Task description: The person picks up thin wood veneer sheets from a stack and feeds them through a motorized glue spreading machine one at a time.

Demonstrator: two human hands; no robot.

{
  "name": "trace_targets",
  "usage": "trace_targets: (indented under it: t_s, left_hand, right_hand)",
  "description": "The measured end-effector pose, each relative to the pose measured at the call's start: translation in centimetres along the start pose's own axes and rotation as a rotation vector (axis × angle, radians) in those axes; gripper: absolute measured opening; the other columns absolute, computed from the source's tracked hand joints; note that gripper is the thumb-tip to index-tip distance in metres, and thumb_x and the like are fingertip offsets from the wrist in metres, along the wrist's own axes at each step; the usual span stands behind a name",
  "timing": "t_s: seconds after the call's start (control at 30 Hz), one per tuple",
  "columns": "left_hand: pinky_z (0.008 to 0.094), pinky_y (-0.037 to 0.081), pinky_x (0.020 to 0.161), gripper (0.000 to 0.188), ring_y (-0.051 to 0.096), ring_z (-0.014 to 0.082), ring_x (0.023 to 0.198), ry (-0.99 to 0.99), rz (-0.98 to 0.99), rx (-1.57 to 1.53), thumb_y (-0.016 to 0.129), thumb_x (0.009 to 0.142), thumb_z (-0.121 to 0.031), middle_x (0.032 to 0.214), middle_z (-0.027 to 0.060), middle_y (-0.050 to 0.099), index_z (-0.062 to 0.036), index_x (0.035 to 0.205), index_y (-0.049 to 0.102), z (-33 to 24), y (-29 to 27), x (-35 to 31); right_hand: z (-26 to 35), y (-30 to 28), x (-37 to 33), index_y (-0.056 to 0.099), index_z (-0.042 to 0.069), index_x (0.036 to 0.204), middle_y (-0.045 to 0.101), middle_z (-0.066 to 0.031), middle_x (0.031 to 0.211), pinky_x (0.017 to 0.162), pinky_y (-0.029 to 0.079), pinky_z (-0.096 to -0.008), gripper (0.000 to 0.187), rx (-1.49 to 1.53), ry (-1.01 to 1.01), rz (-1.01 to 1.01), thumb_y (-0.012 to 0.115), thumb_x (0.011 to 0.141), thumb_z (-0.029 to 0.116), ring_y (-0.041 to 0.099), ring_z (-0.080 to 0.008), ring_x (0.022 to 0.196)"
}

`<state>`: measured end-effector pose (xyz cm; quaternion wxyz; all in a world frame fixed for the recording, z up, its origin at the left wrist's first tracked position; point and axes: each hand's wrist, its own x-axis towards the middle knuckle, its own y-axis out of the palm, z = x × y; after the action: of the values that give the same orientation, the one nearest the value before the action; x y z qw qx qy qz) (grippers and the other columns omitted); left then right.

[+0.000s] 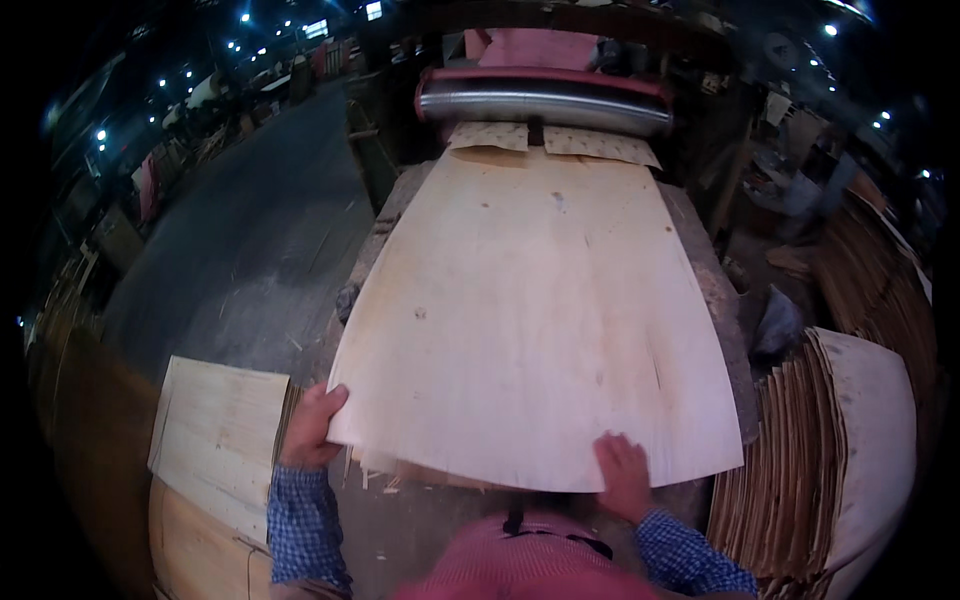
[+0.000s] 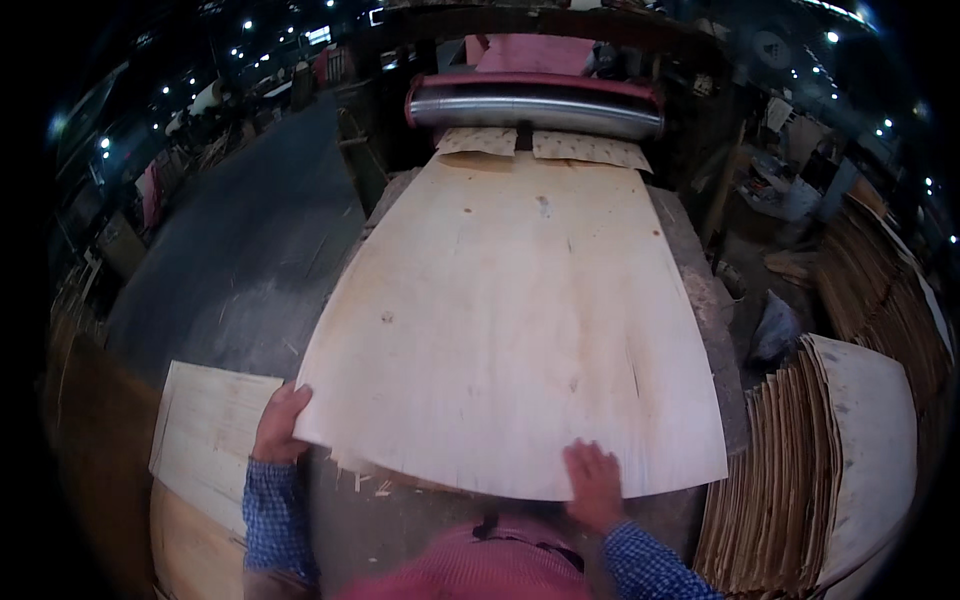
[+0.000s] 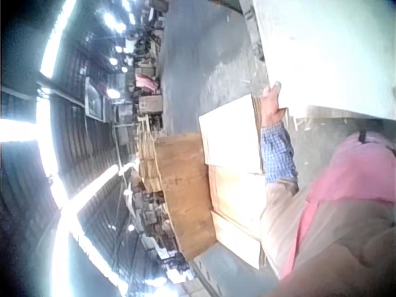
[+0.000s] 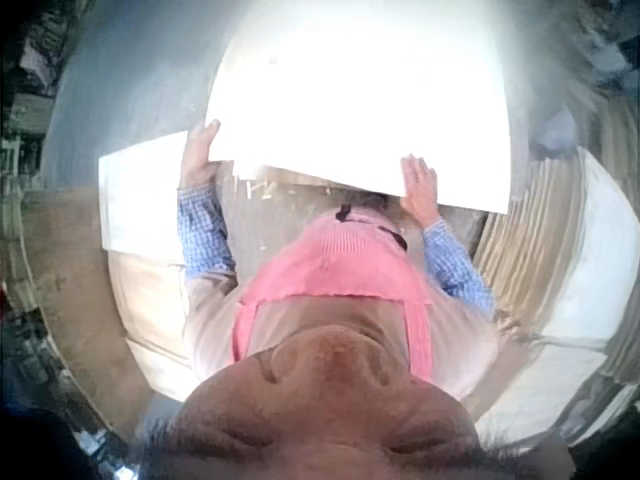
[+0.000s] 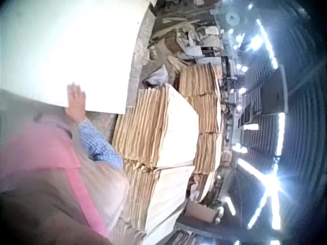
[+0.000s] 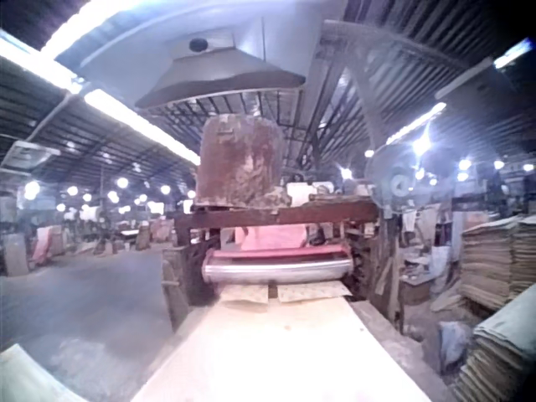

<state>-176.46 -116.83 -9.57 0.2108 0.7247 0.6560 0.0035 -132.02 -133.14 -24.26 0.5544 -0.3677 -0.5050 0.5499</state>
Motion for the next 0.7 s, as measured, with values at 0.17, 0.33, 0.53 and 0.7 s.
trace_targets:
  t_s: [0.17,0.33,0.53,0.7]
  left_hand:
    - [0.0348,0.053,0.087,0.036,0.066,0.0213,0.098,-0.009,0.001,0.073,0.053,0.095,-0.009,0.112,0.0145,0.067,0.0067,0.128,0.053,4.5,-1.9,3.7]
    - [0.0350,0.051,0.087,0.039,0.066,0.0213,0.097,-0.140,-0.099,0.147,0.058,0.092,-0.009,0.110,0.0137,0.067,0.0062,0.128,0.055,7.6,-5.5,1.9]
    - [0.0343,0.053,0.080,0.029,0.066,0.0208,0.091,-0.178,-0.261,0.295,0.061,0.092,-0.016,0.102,0.0087,0.069,0.0037,0.113,0.062,7.4,-4.6,9.5]
    - [0.0289,0.053,0.063,0.022,0.065,0.0137,0.077,0.070,-0.476,-0.064,0.060,0.094,-0.026,0.094,0.0059,0.070,-0.0066,0.105,0.064,6.8,-3.5,14.8]
  right_hand:
    - [-4.9,0.5,2.5,0.048,0.004,0.138,0.045,-0.0192,0.143,0.104,0.036,-0.0564,0.076,0.080,0.067,-0.050,0.069,0.065,0.013,0.043,-0.0425,0.130]
    - [-2.6,-5.5,1.1,0.046,0.000,0.138,0.047,-0.0188,0.141,0.103,0.037,-0.0554,0.077,0.000,0.091,0.090,0.066,0.065,0.010,0.044,-0.0433,0.129]
    - [-4.8,-5.5,8.3,0.047,0.001,0.138,0.048,-0.0181,0.141,0.102,0.037,-0.0551,0.076,0.017,0.015,0.008,0.065,0.064,0.009,0.044,-0.0435,0.128]
    - [-9.9,-3.4,16.0,0.046,0.001,0.139,0.047,-0.0184,0.143,0.106,0.033,-0.0551,0.073,0.089,0.019,-0.051,0.058,0.067,0.000,0.041,-0.0444,0.131]
